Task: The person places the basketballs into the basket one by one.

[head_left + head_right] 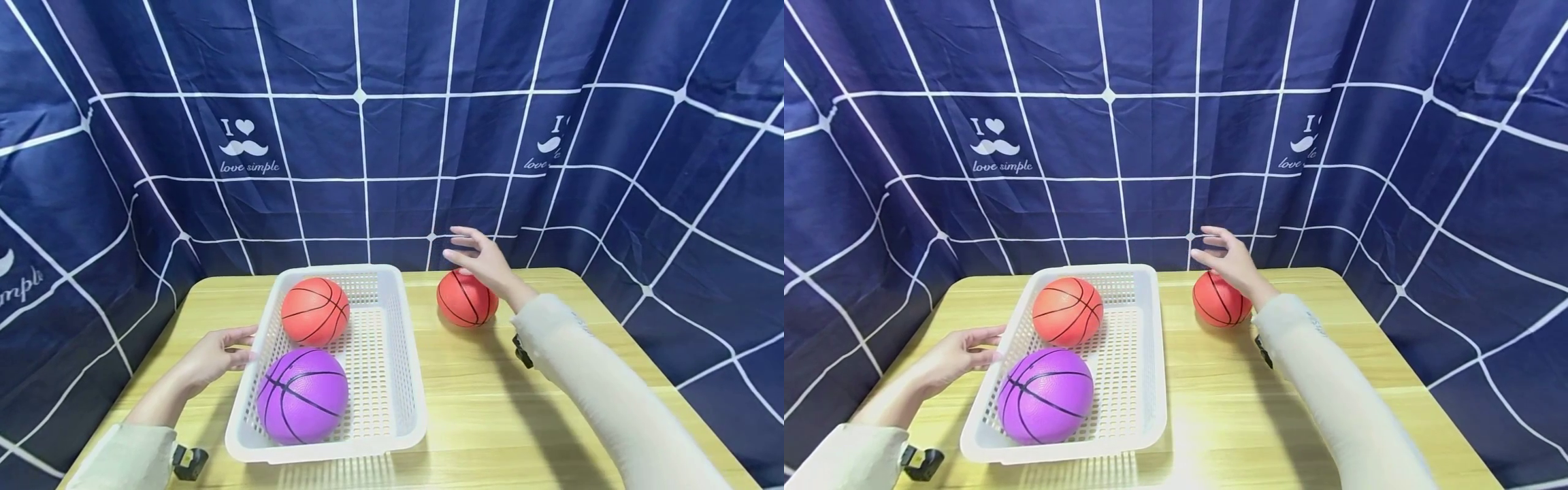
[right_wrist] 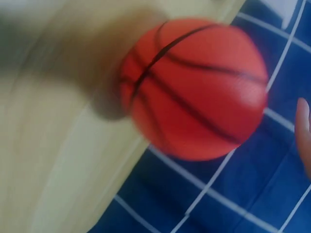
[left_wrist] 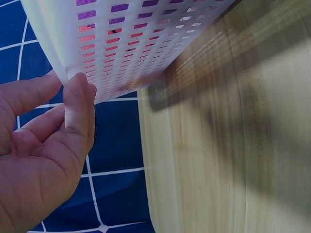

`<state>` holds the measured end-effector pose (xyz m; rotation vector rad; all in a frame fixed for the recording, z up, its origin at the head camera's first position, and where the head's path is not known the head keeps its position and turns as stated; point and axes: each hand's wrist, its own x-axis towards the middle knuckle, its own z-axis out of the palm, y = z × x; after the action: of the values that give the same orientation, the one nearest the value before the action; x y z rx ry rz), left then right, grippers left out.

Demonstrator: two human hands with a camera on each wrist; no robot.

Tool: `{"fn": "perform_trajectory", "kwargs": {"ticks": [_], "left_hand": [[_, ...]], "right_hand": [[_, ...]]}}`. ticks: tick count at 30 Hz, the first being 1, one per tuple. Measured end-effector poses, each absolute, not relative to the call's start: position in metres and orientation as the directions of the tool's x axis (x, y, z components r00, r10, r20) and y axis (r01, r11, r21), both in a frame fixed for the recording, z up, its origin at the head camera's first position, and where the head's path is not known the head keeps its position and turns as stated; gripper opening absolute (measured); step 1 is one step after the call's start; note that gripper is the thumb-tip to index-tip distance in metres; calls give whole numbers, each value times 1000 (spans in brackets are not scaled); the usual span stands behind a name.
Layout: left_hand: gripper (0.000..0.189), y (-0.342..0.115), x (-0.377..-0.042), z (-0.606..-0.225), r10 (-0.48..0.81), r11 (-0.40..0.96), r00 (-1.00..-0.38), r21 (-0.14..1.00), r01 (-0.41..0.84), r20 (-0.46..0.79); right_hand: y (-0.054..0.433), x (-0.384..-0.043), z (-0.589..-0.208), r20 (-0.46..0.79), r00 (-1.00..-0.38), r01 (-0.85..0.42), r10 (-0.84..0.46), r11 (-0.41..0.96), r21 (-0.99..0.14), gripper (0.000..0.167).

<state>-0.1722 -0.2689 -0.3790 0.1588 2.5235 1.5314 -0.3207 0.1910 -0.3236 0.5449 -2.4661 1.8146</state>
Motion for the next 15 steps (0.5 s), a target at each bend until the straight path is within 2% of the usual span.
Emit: {"fn": "perform_trajectory", "kwargs": {"ticks": [7, 15], "left_hand": [[54, -267, -171, -379, 186, 447, -978, 894, -4, -97], [55, -267, -171, -380, 190, 430, -977, 903, -9, -100]], "right_hand": [[220, -327, -335, 283, -948, -319, -148, 390, -864, 61], [244, -327, -355, 263, -960, -277, -94, 428, -860, 66]]}}
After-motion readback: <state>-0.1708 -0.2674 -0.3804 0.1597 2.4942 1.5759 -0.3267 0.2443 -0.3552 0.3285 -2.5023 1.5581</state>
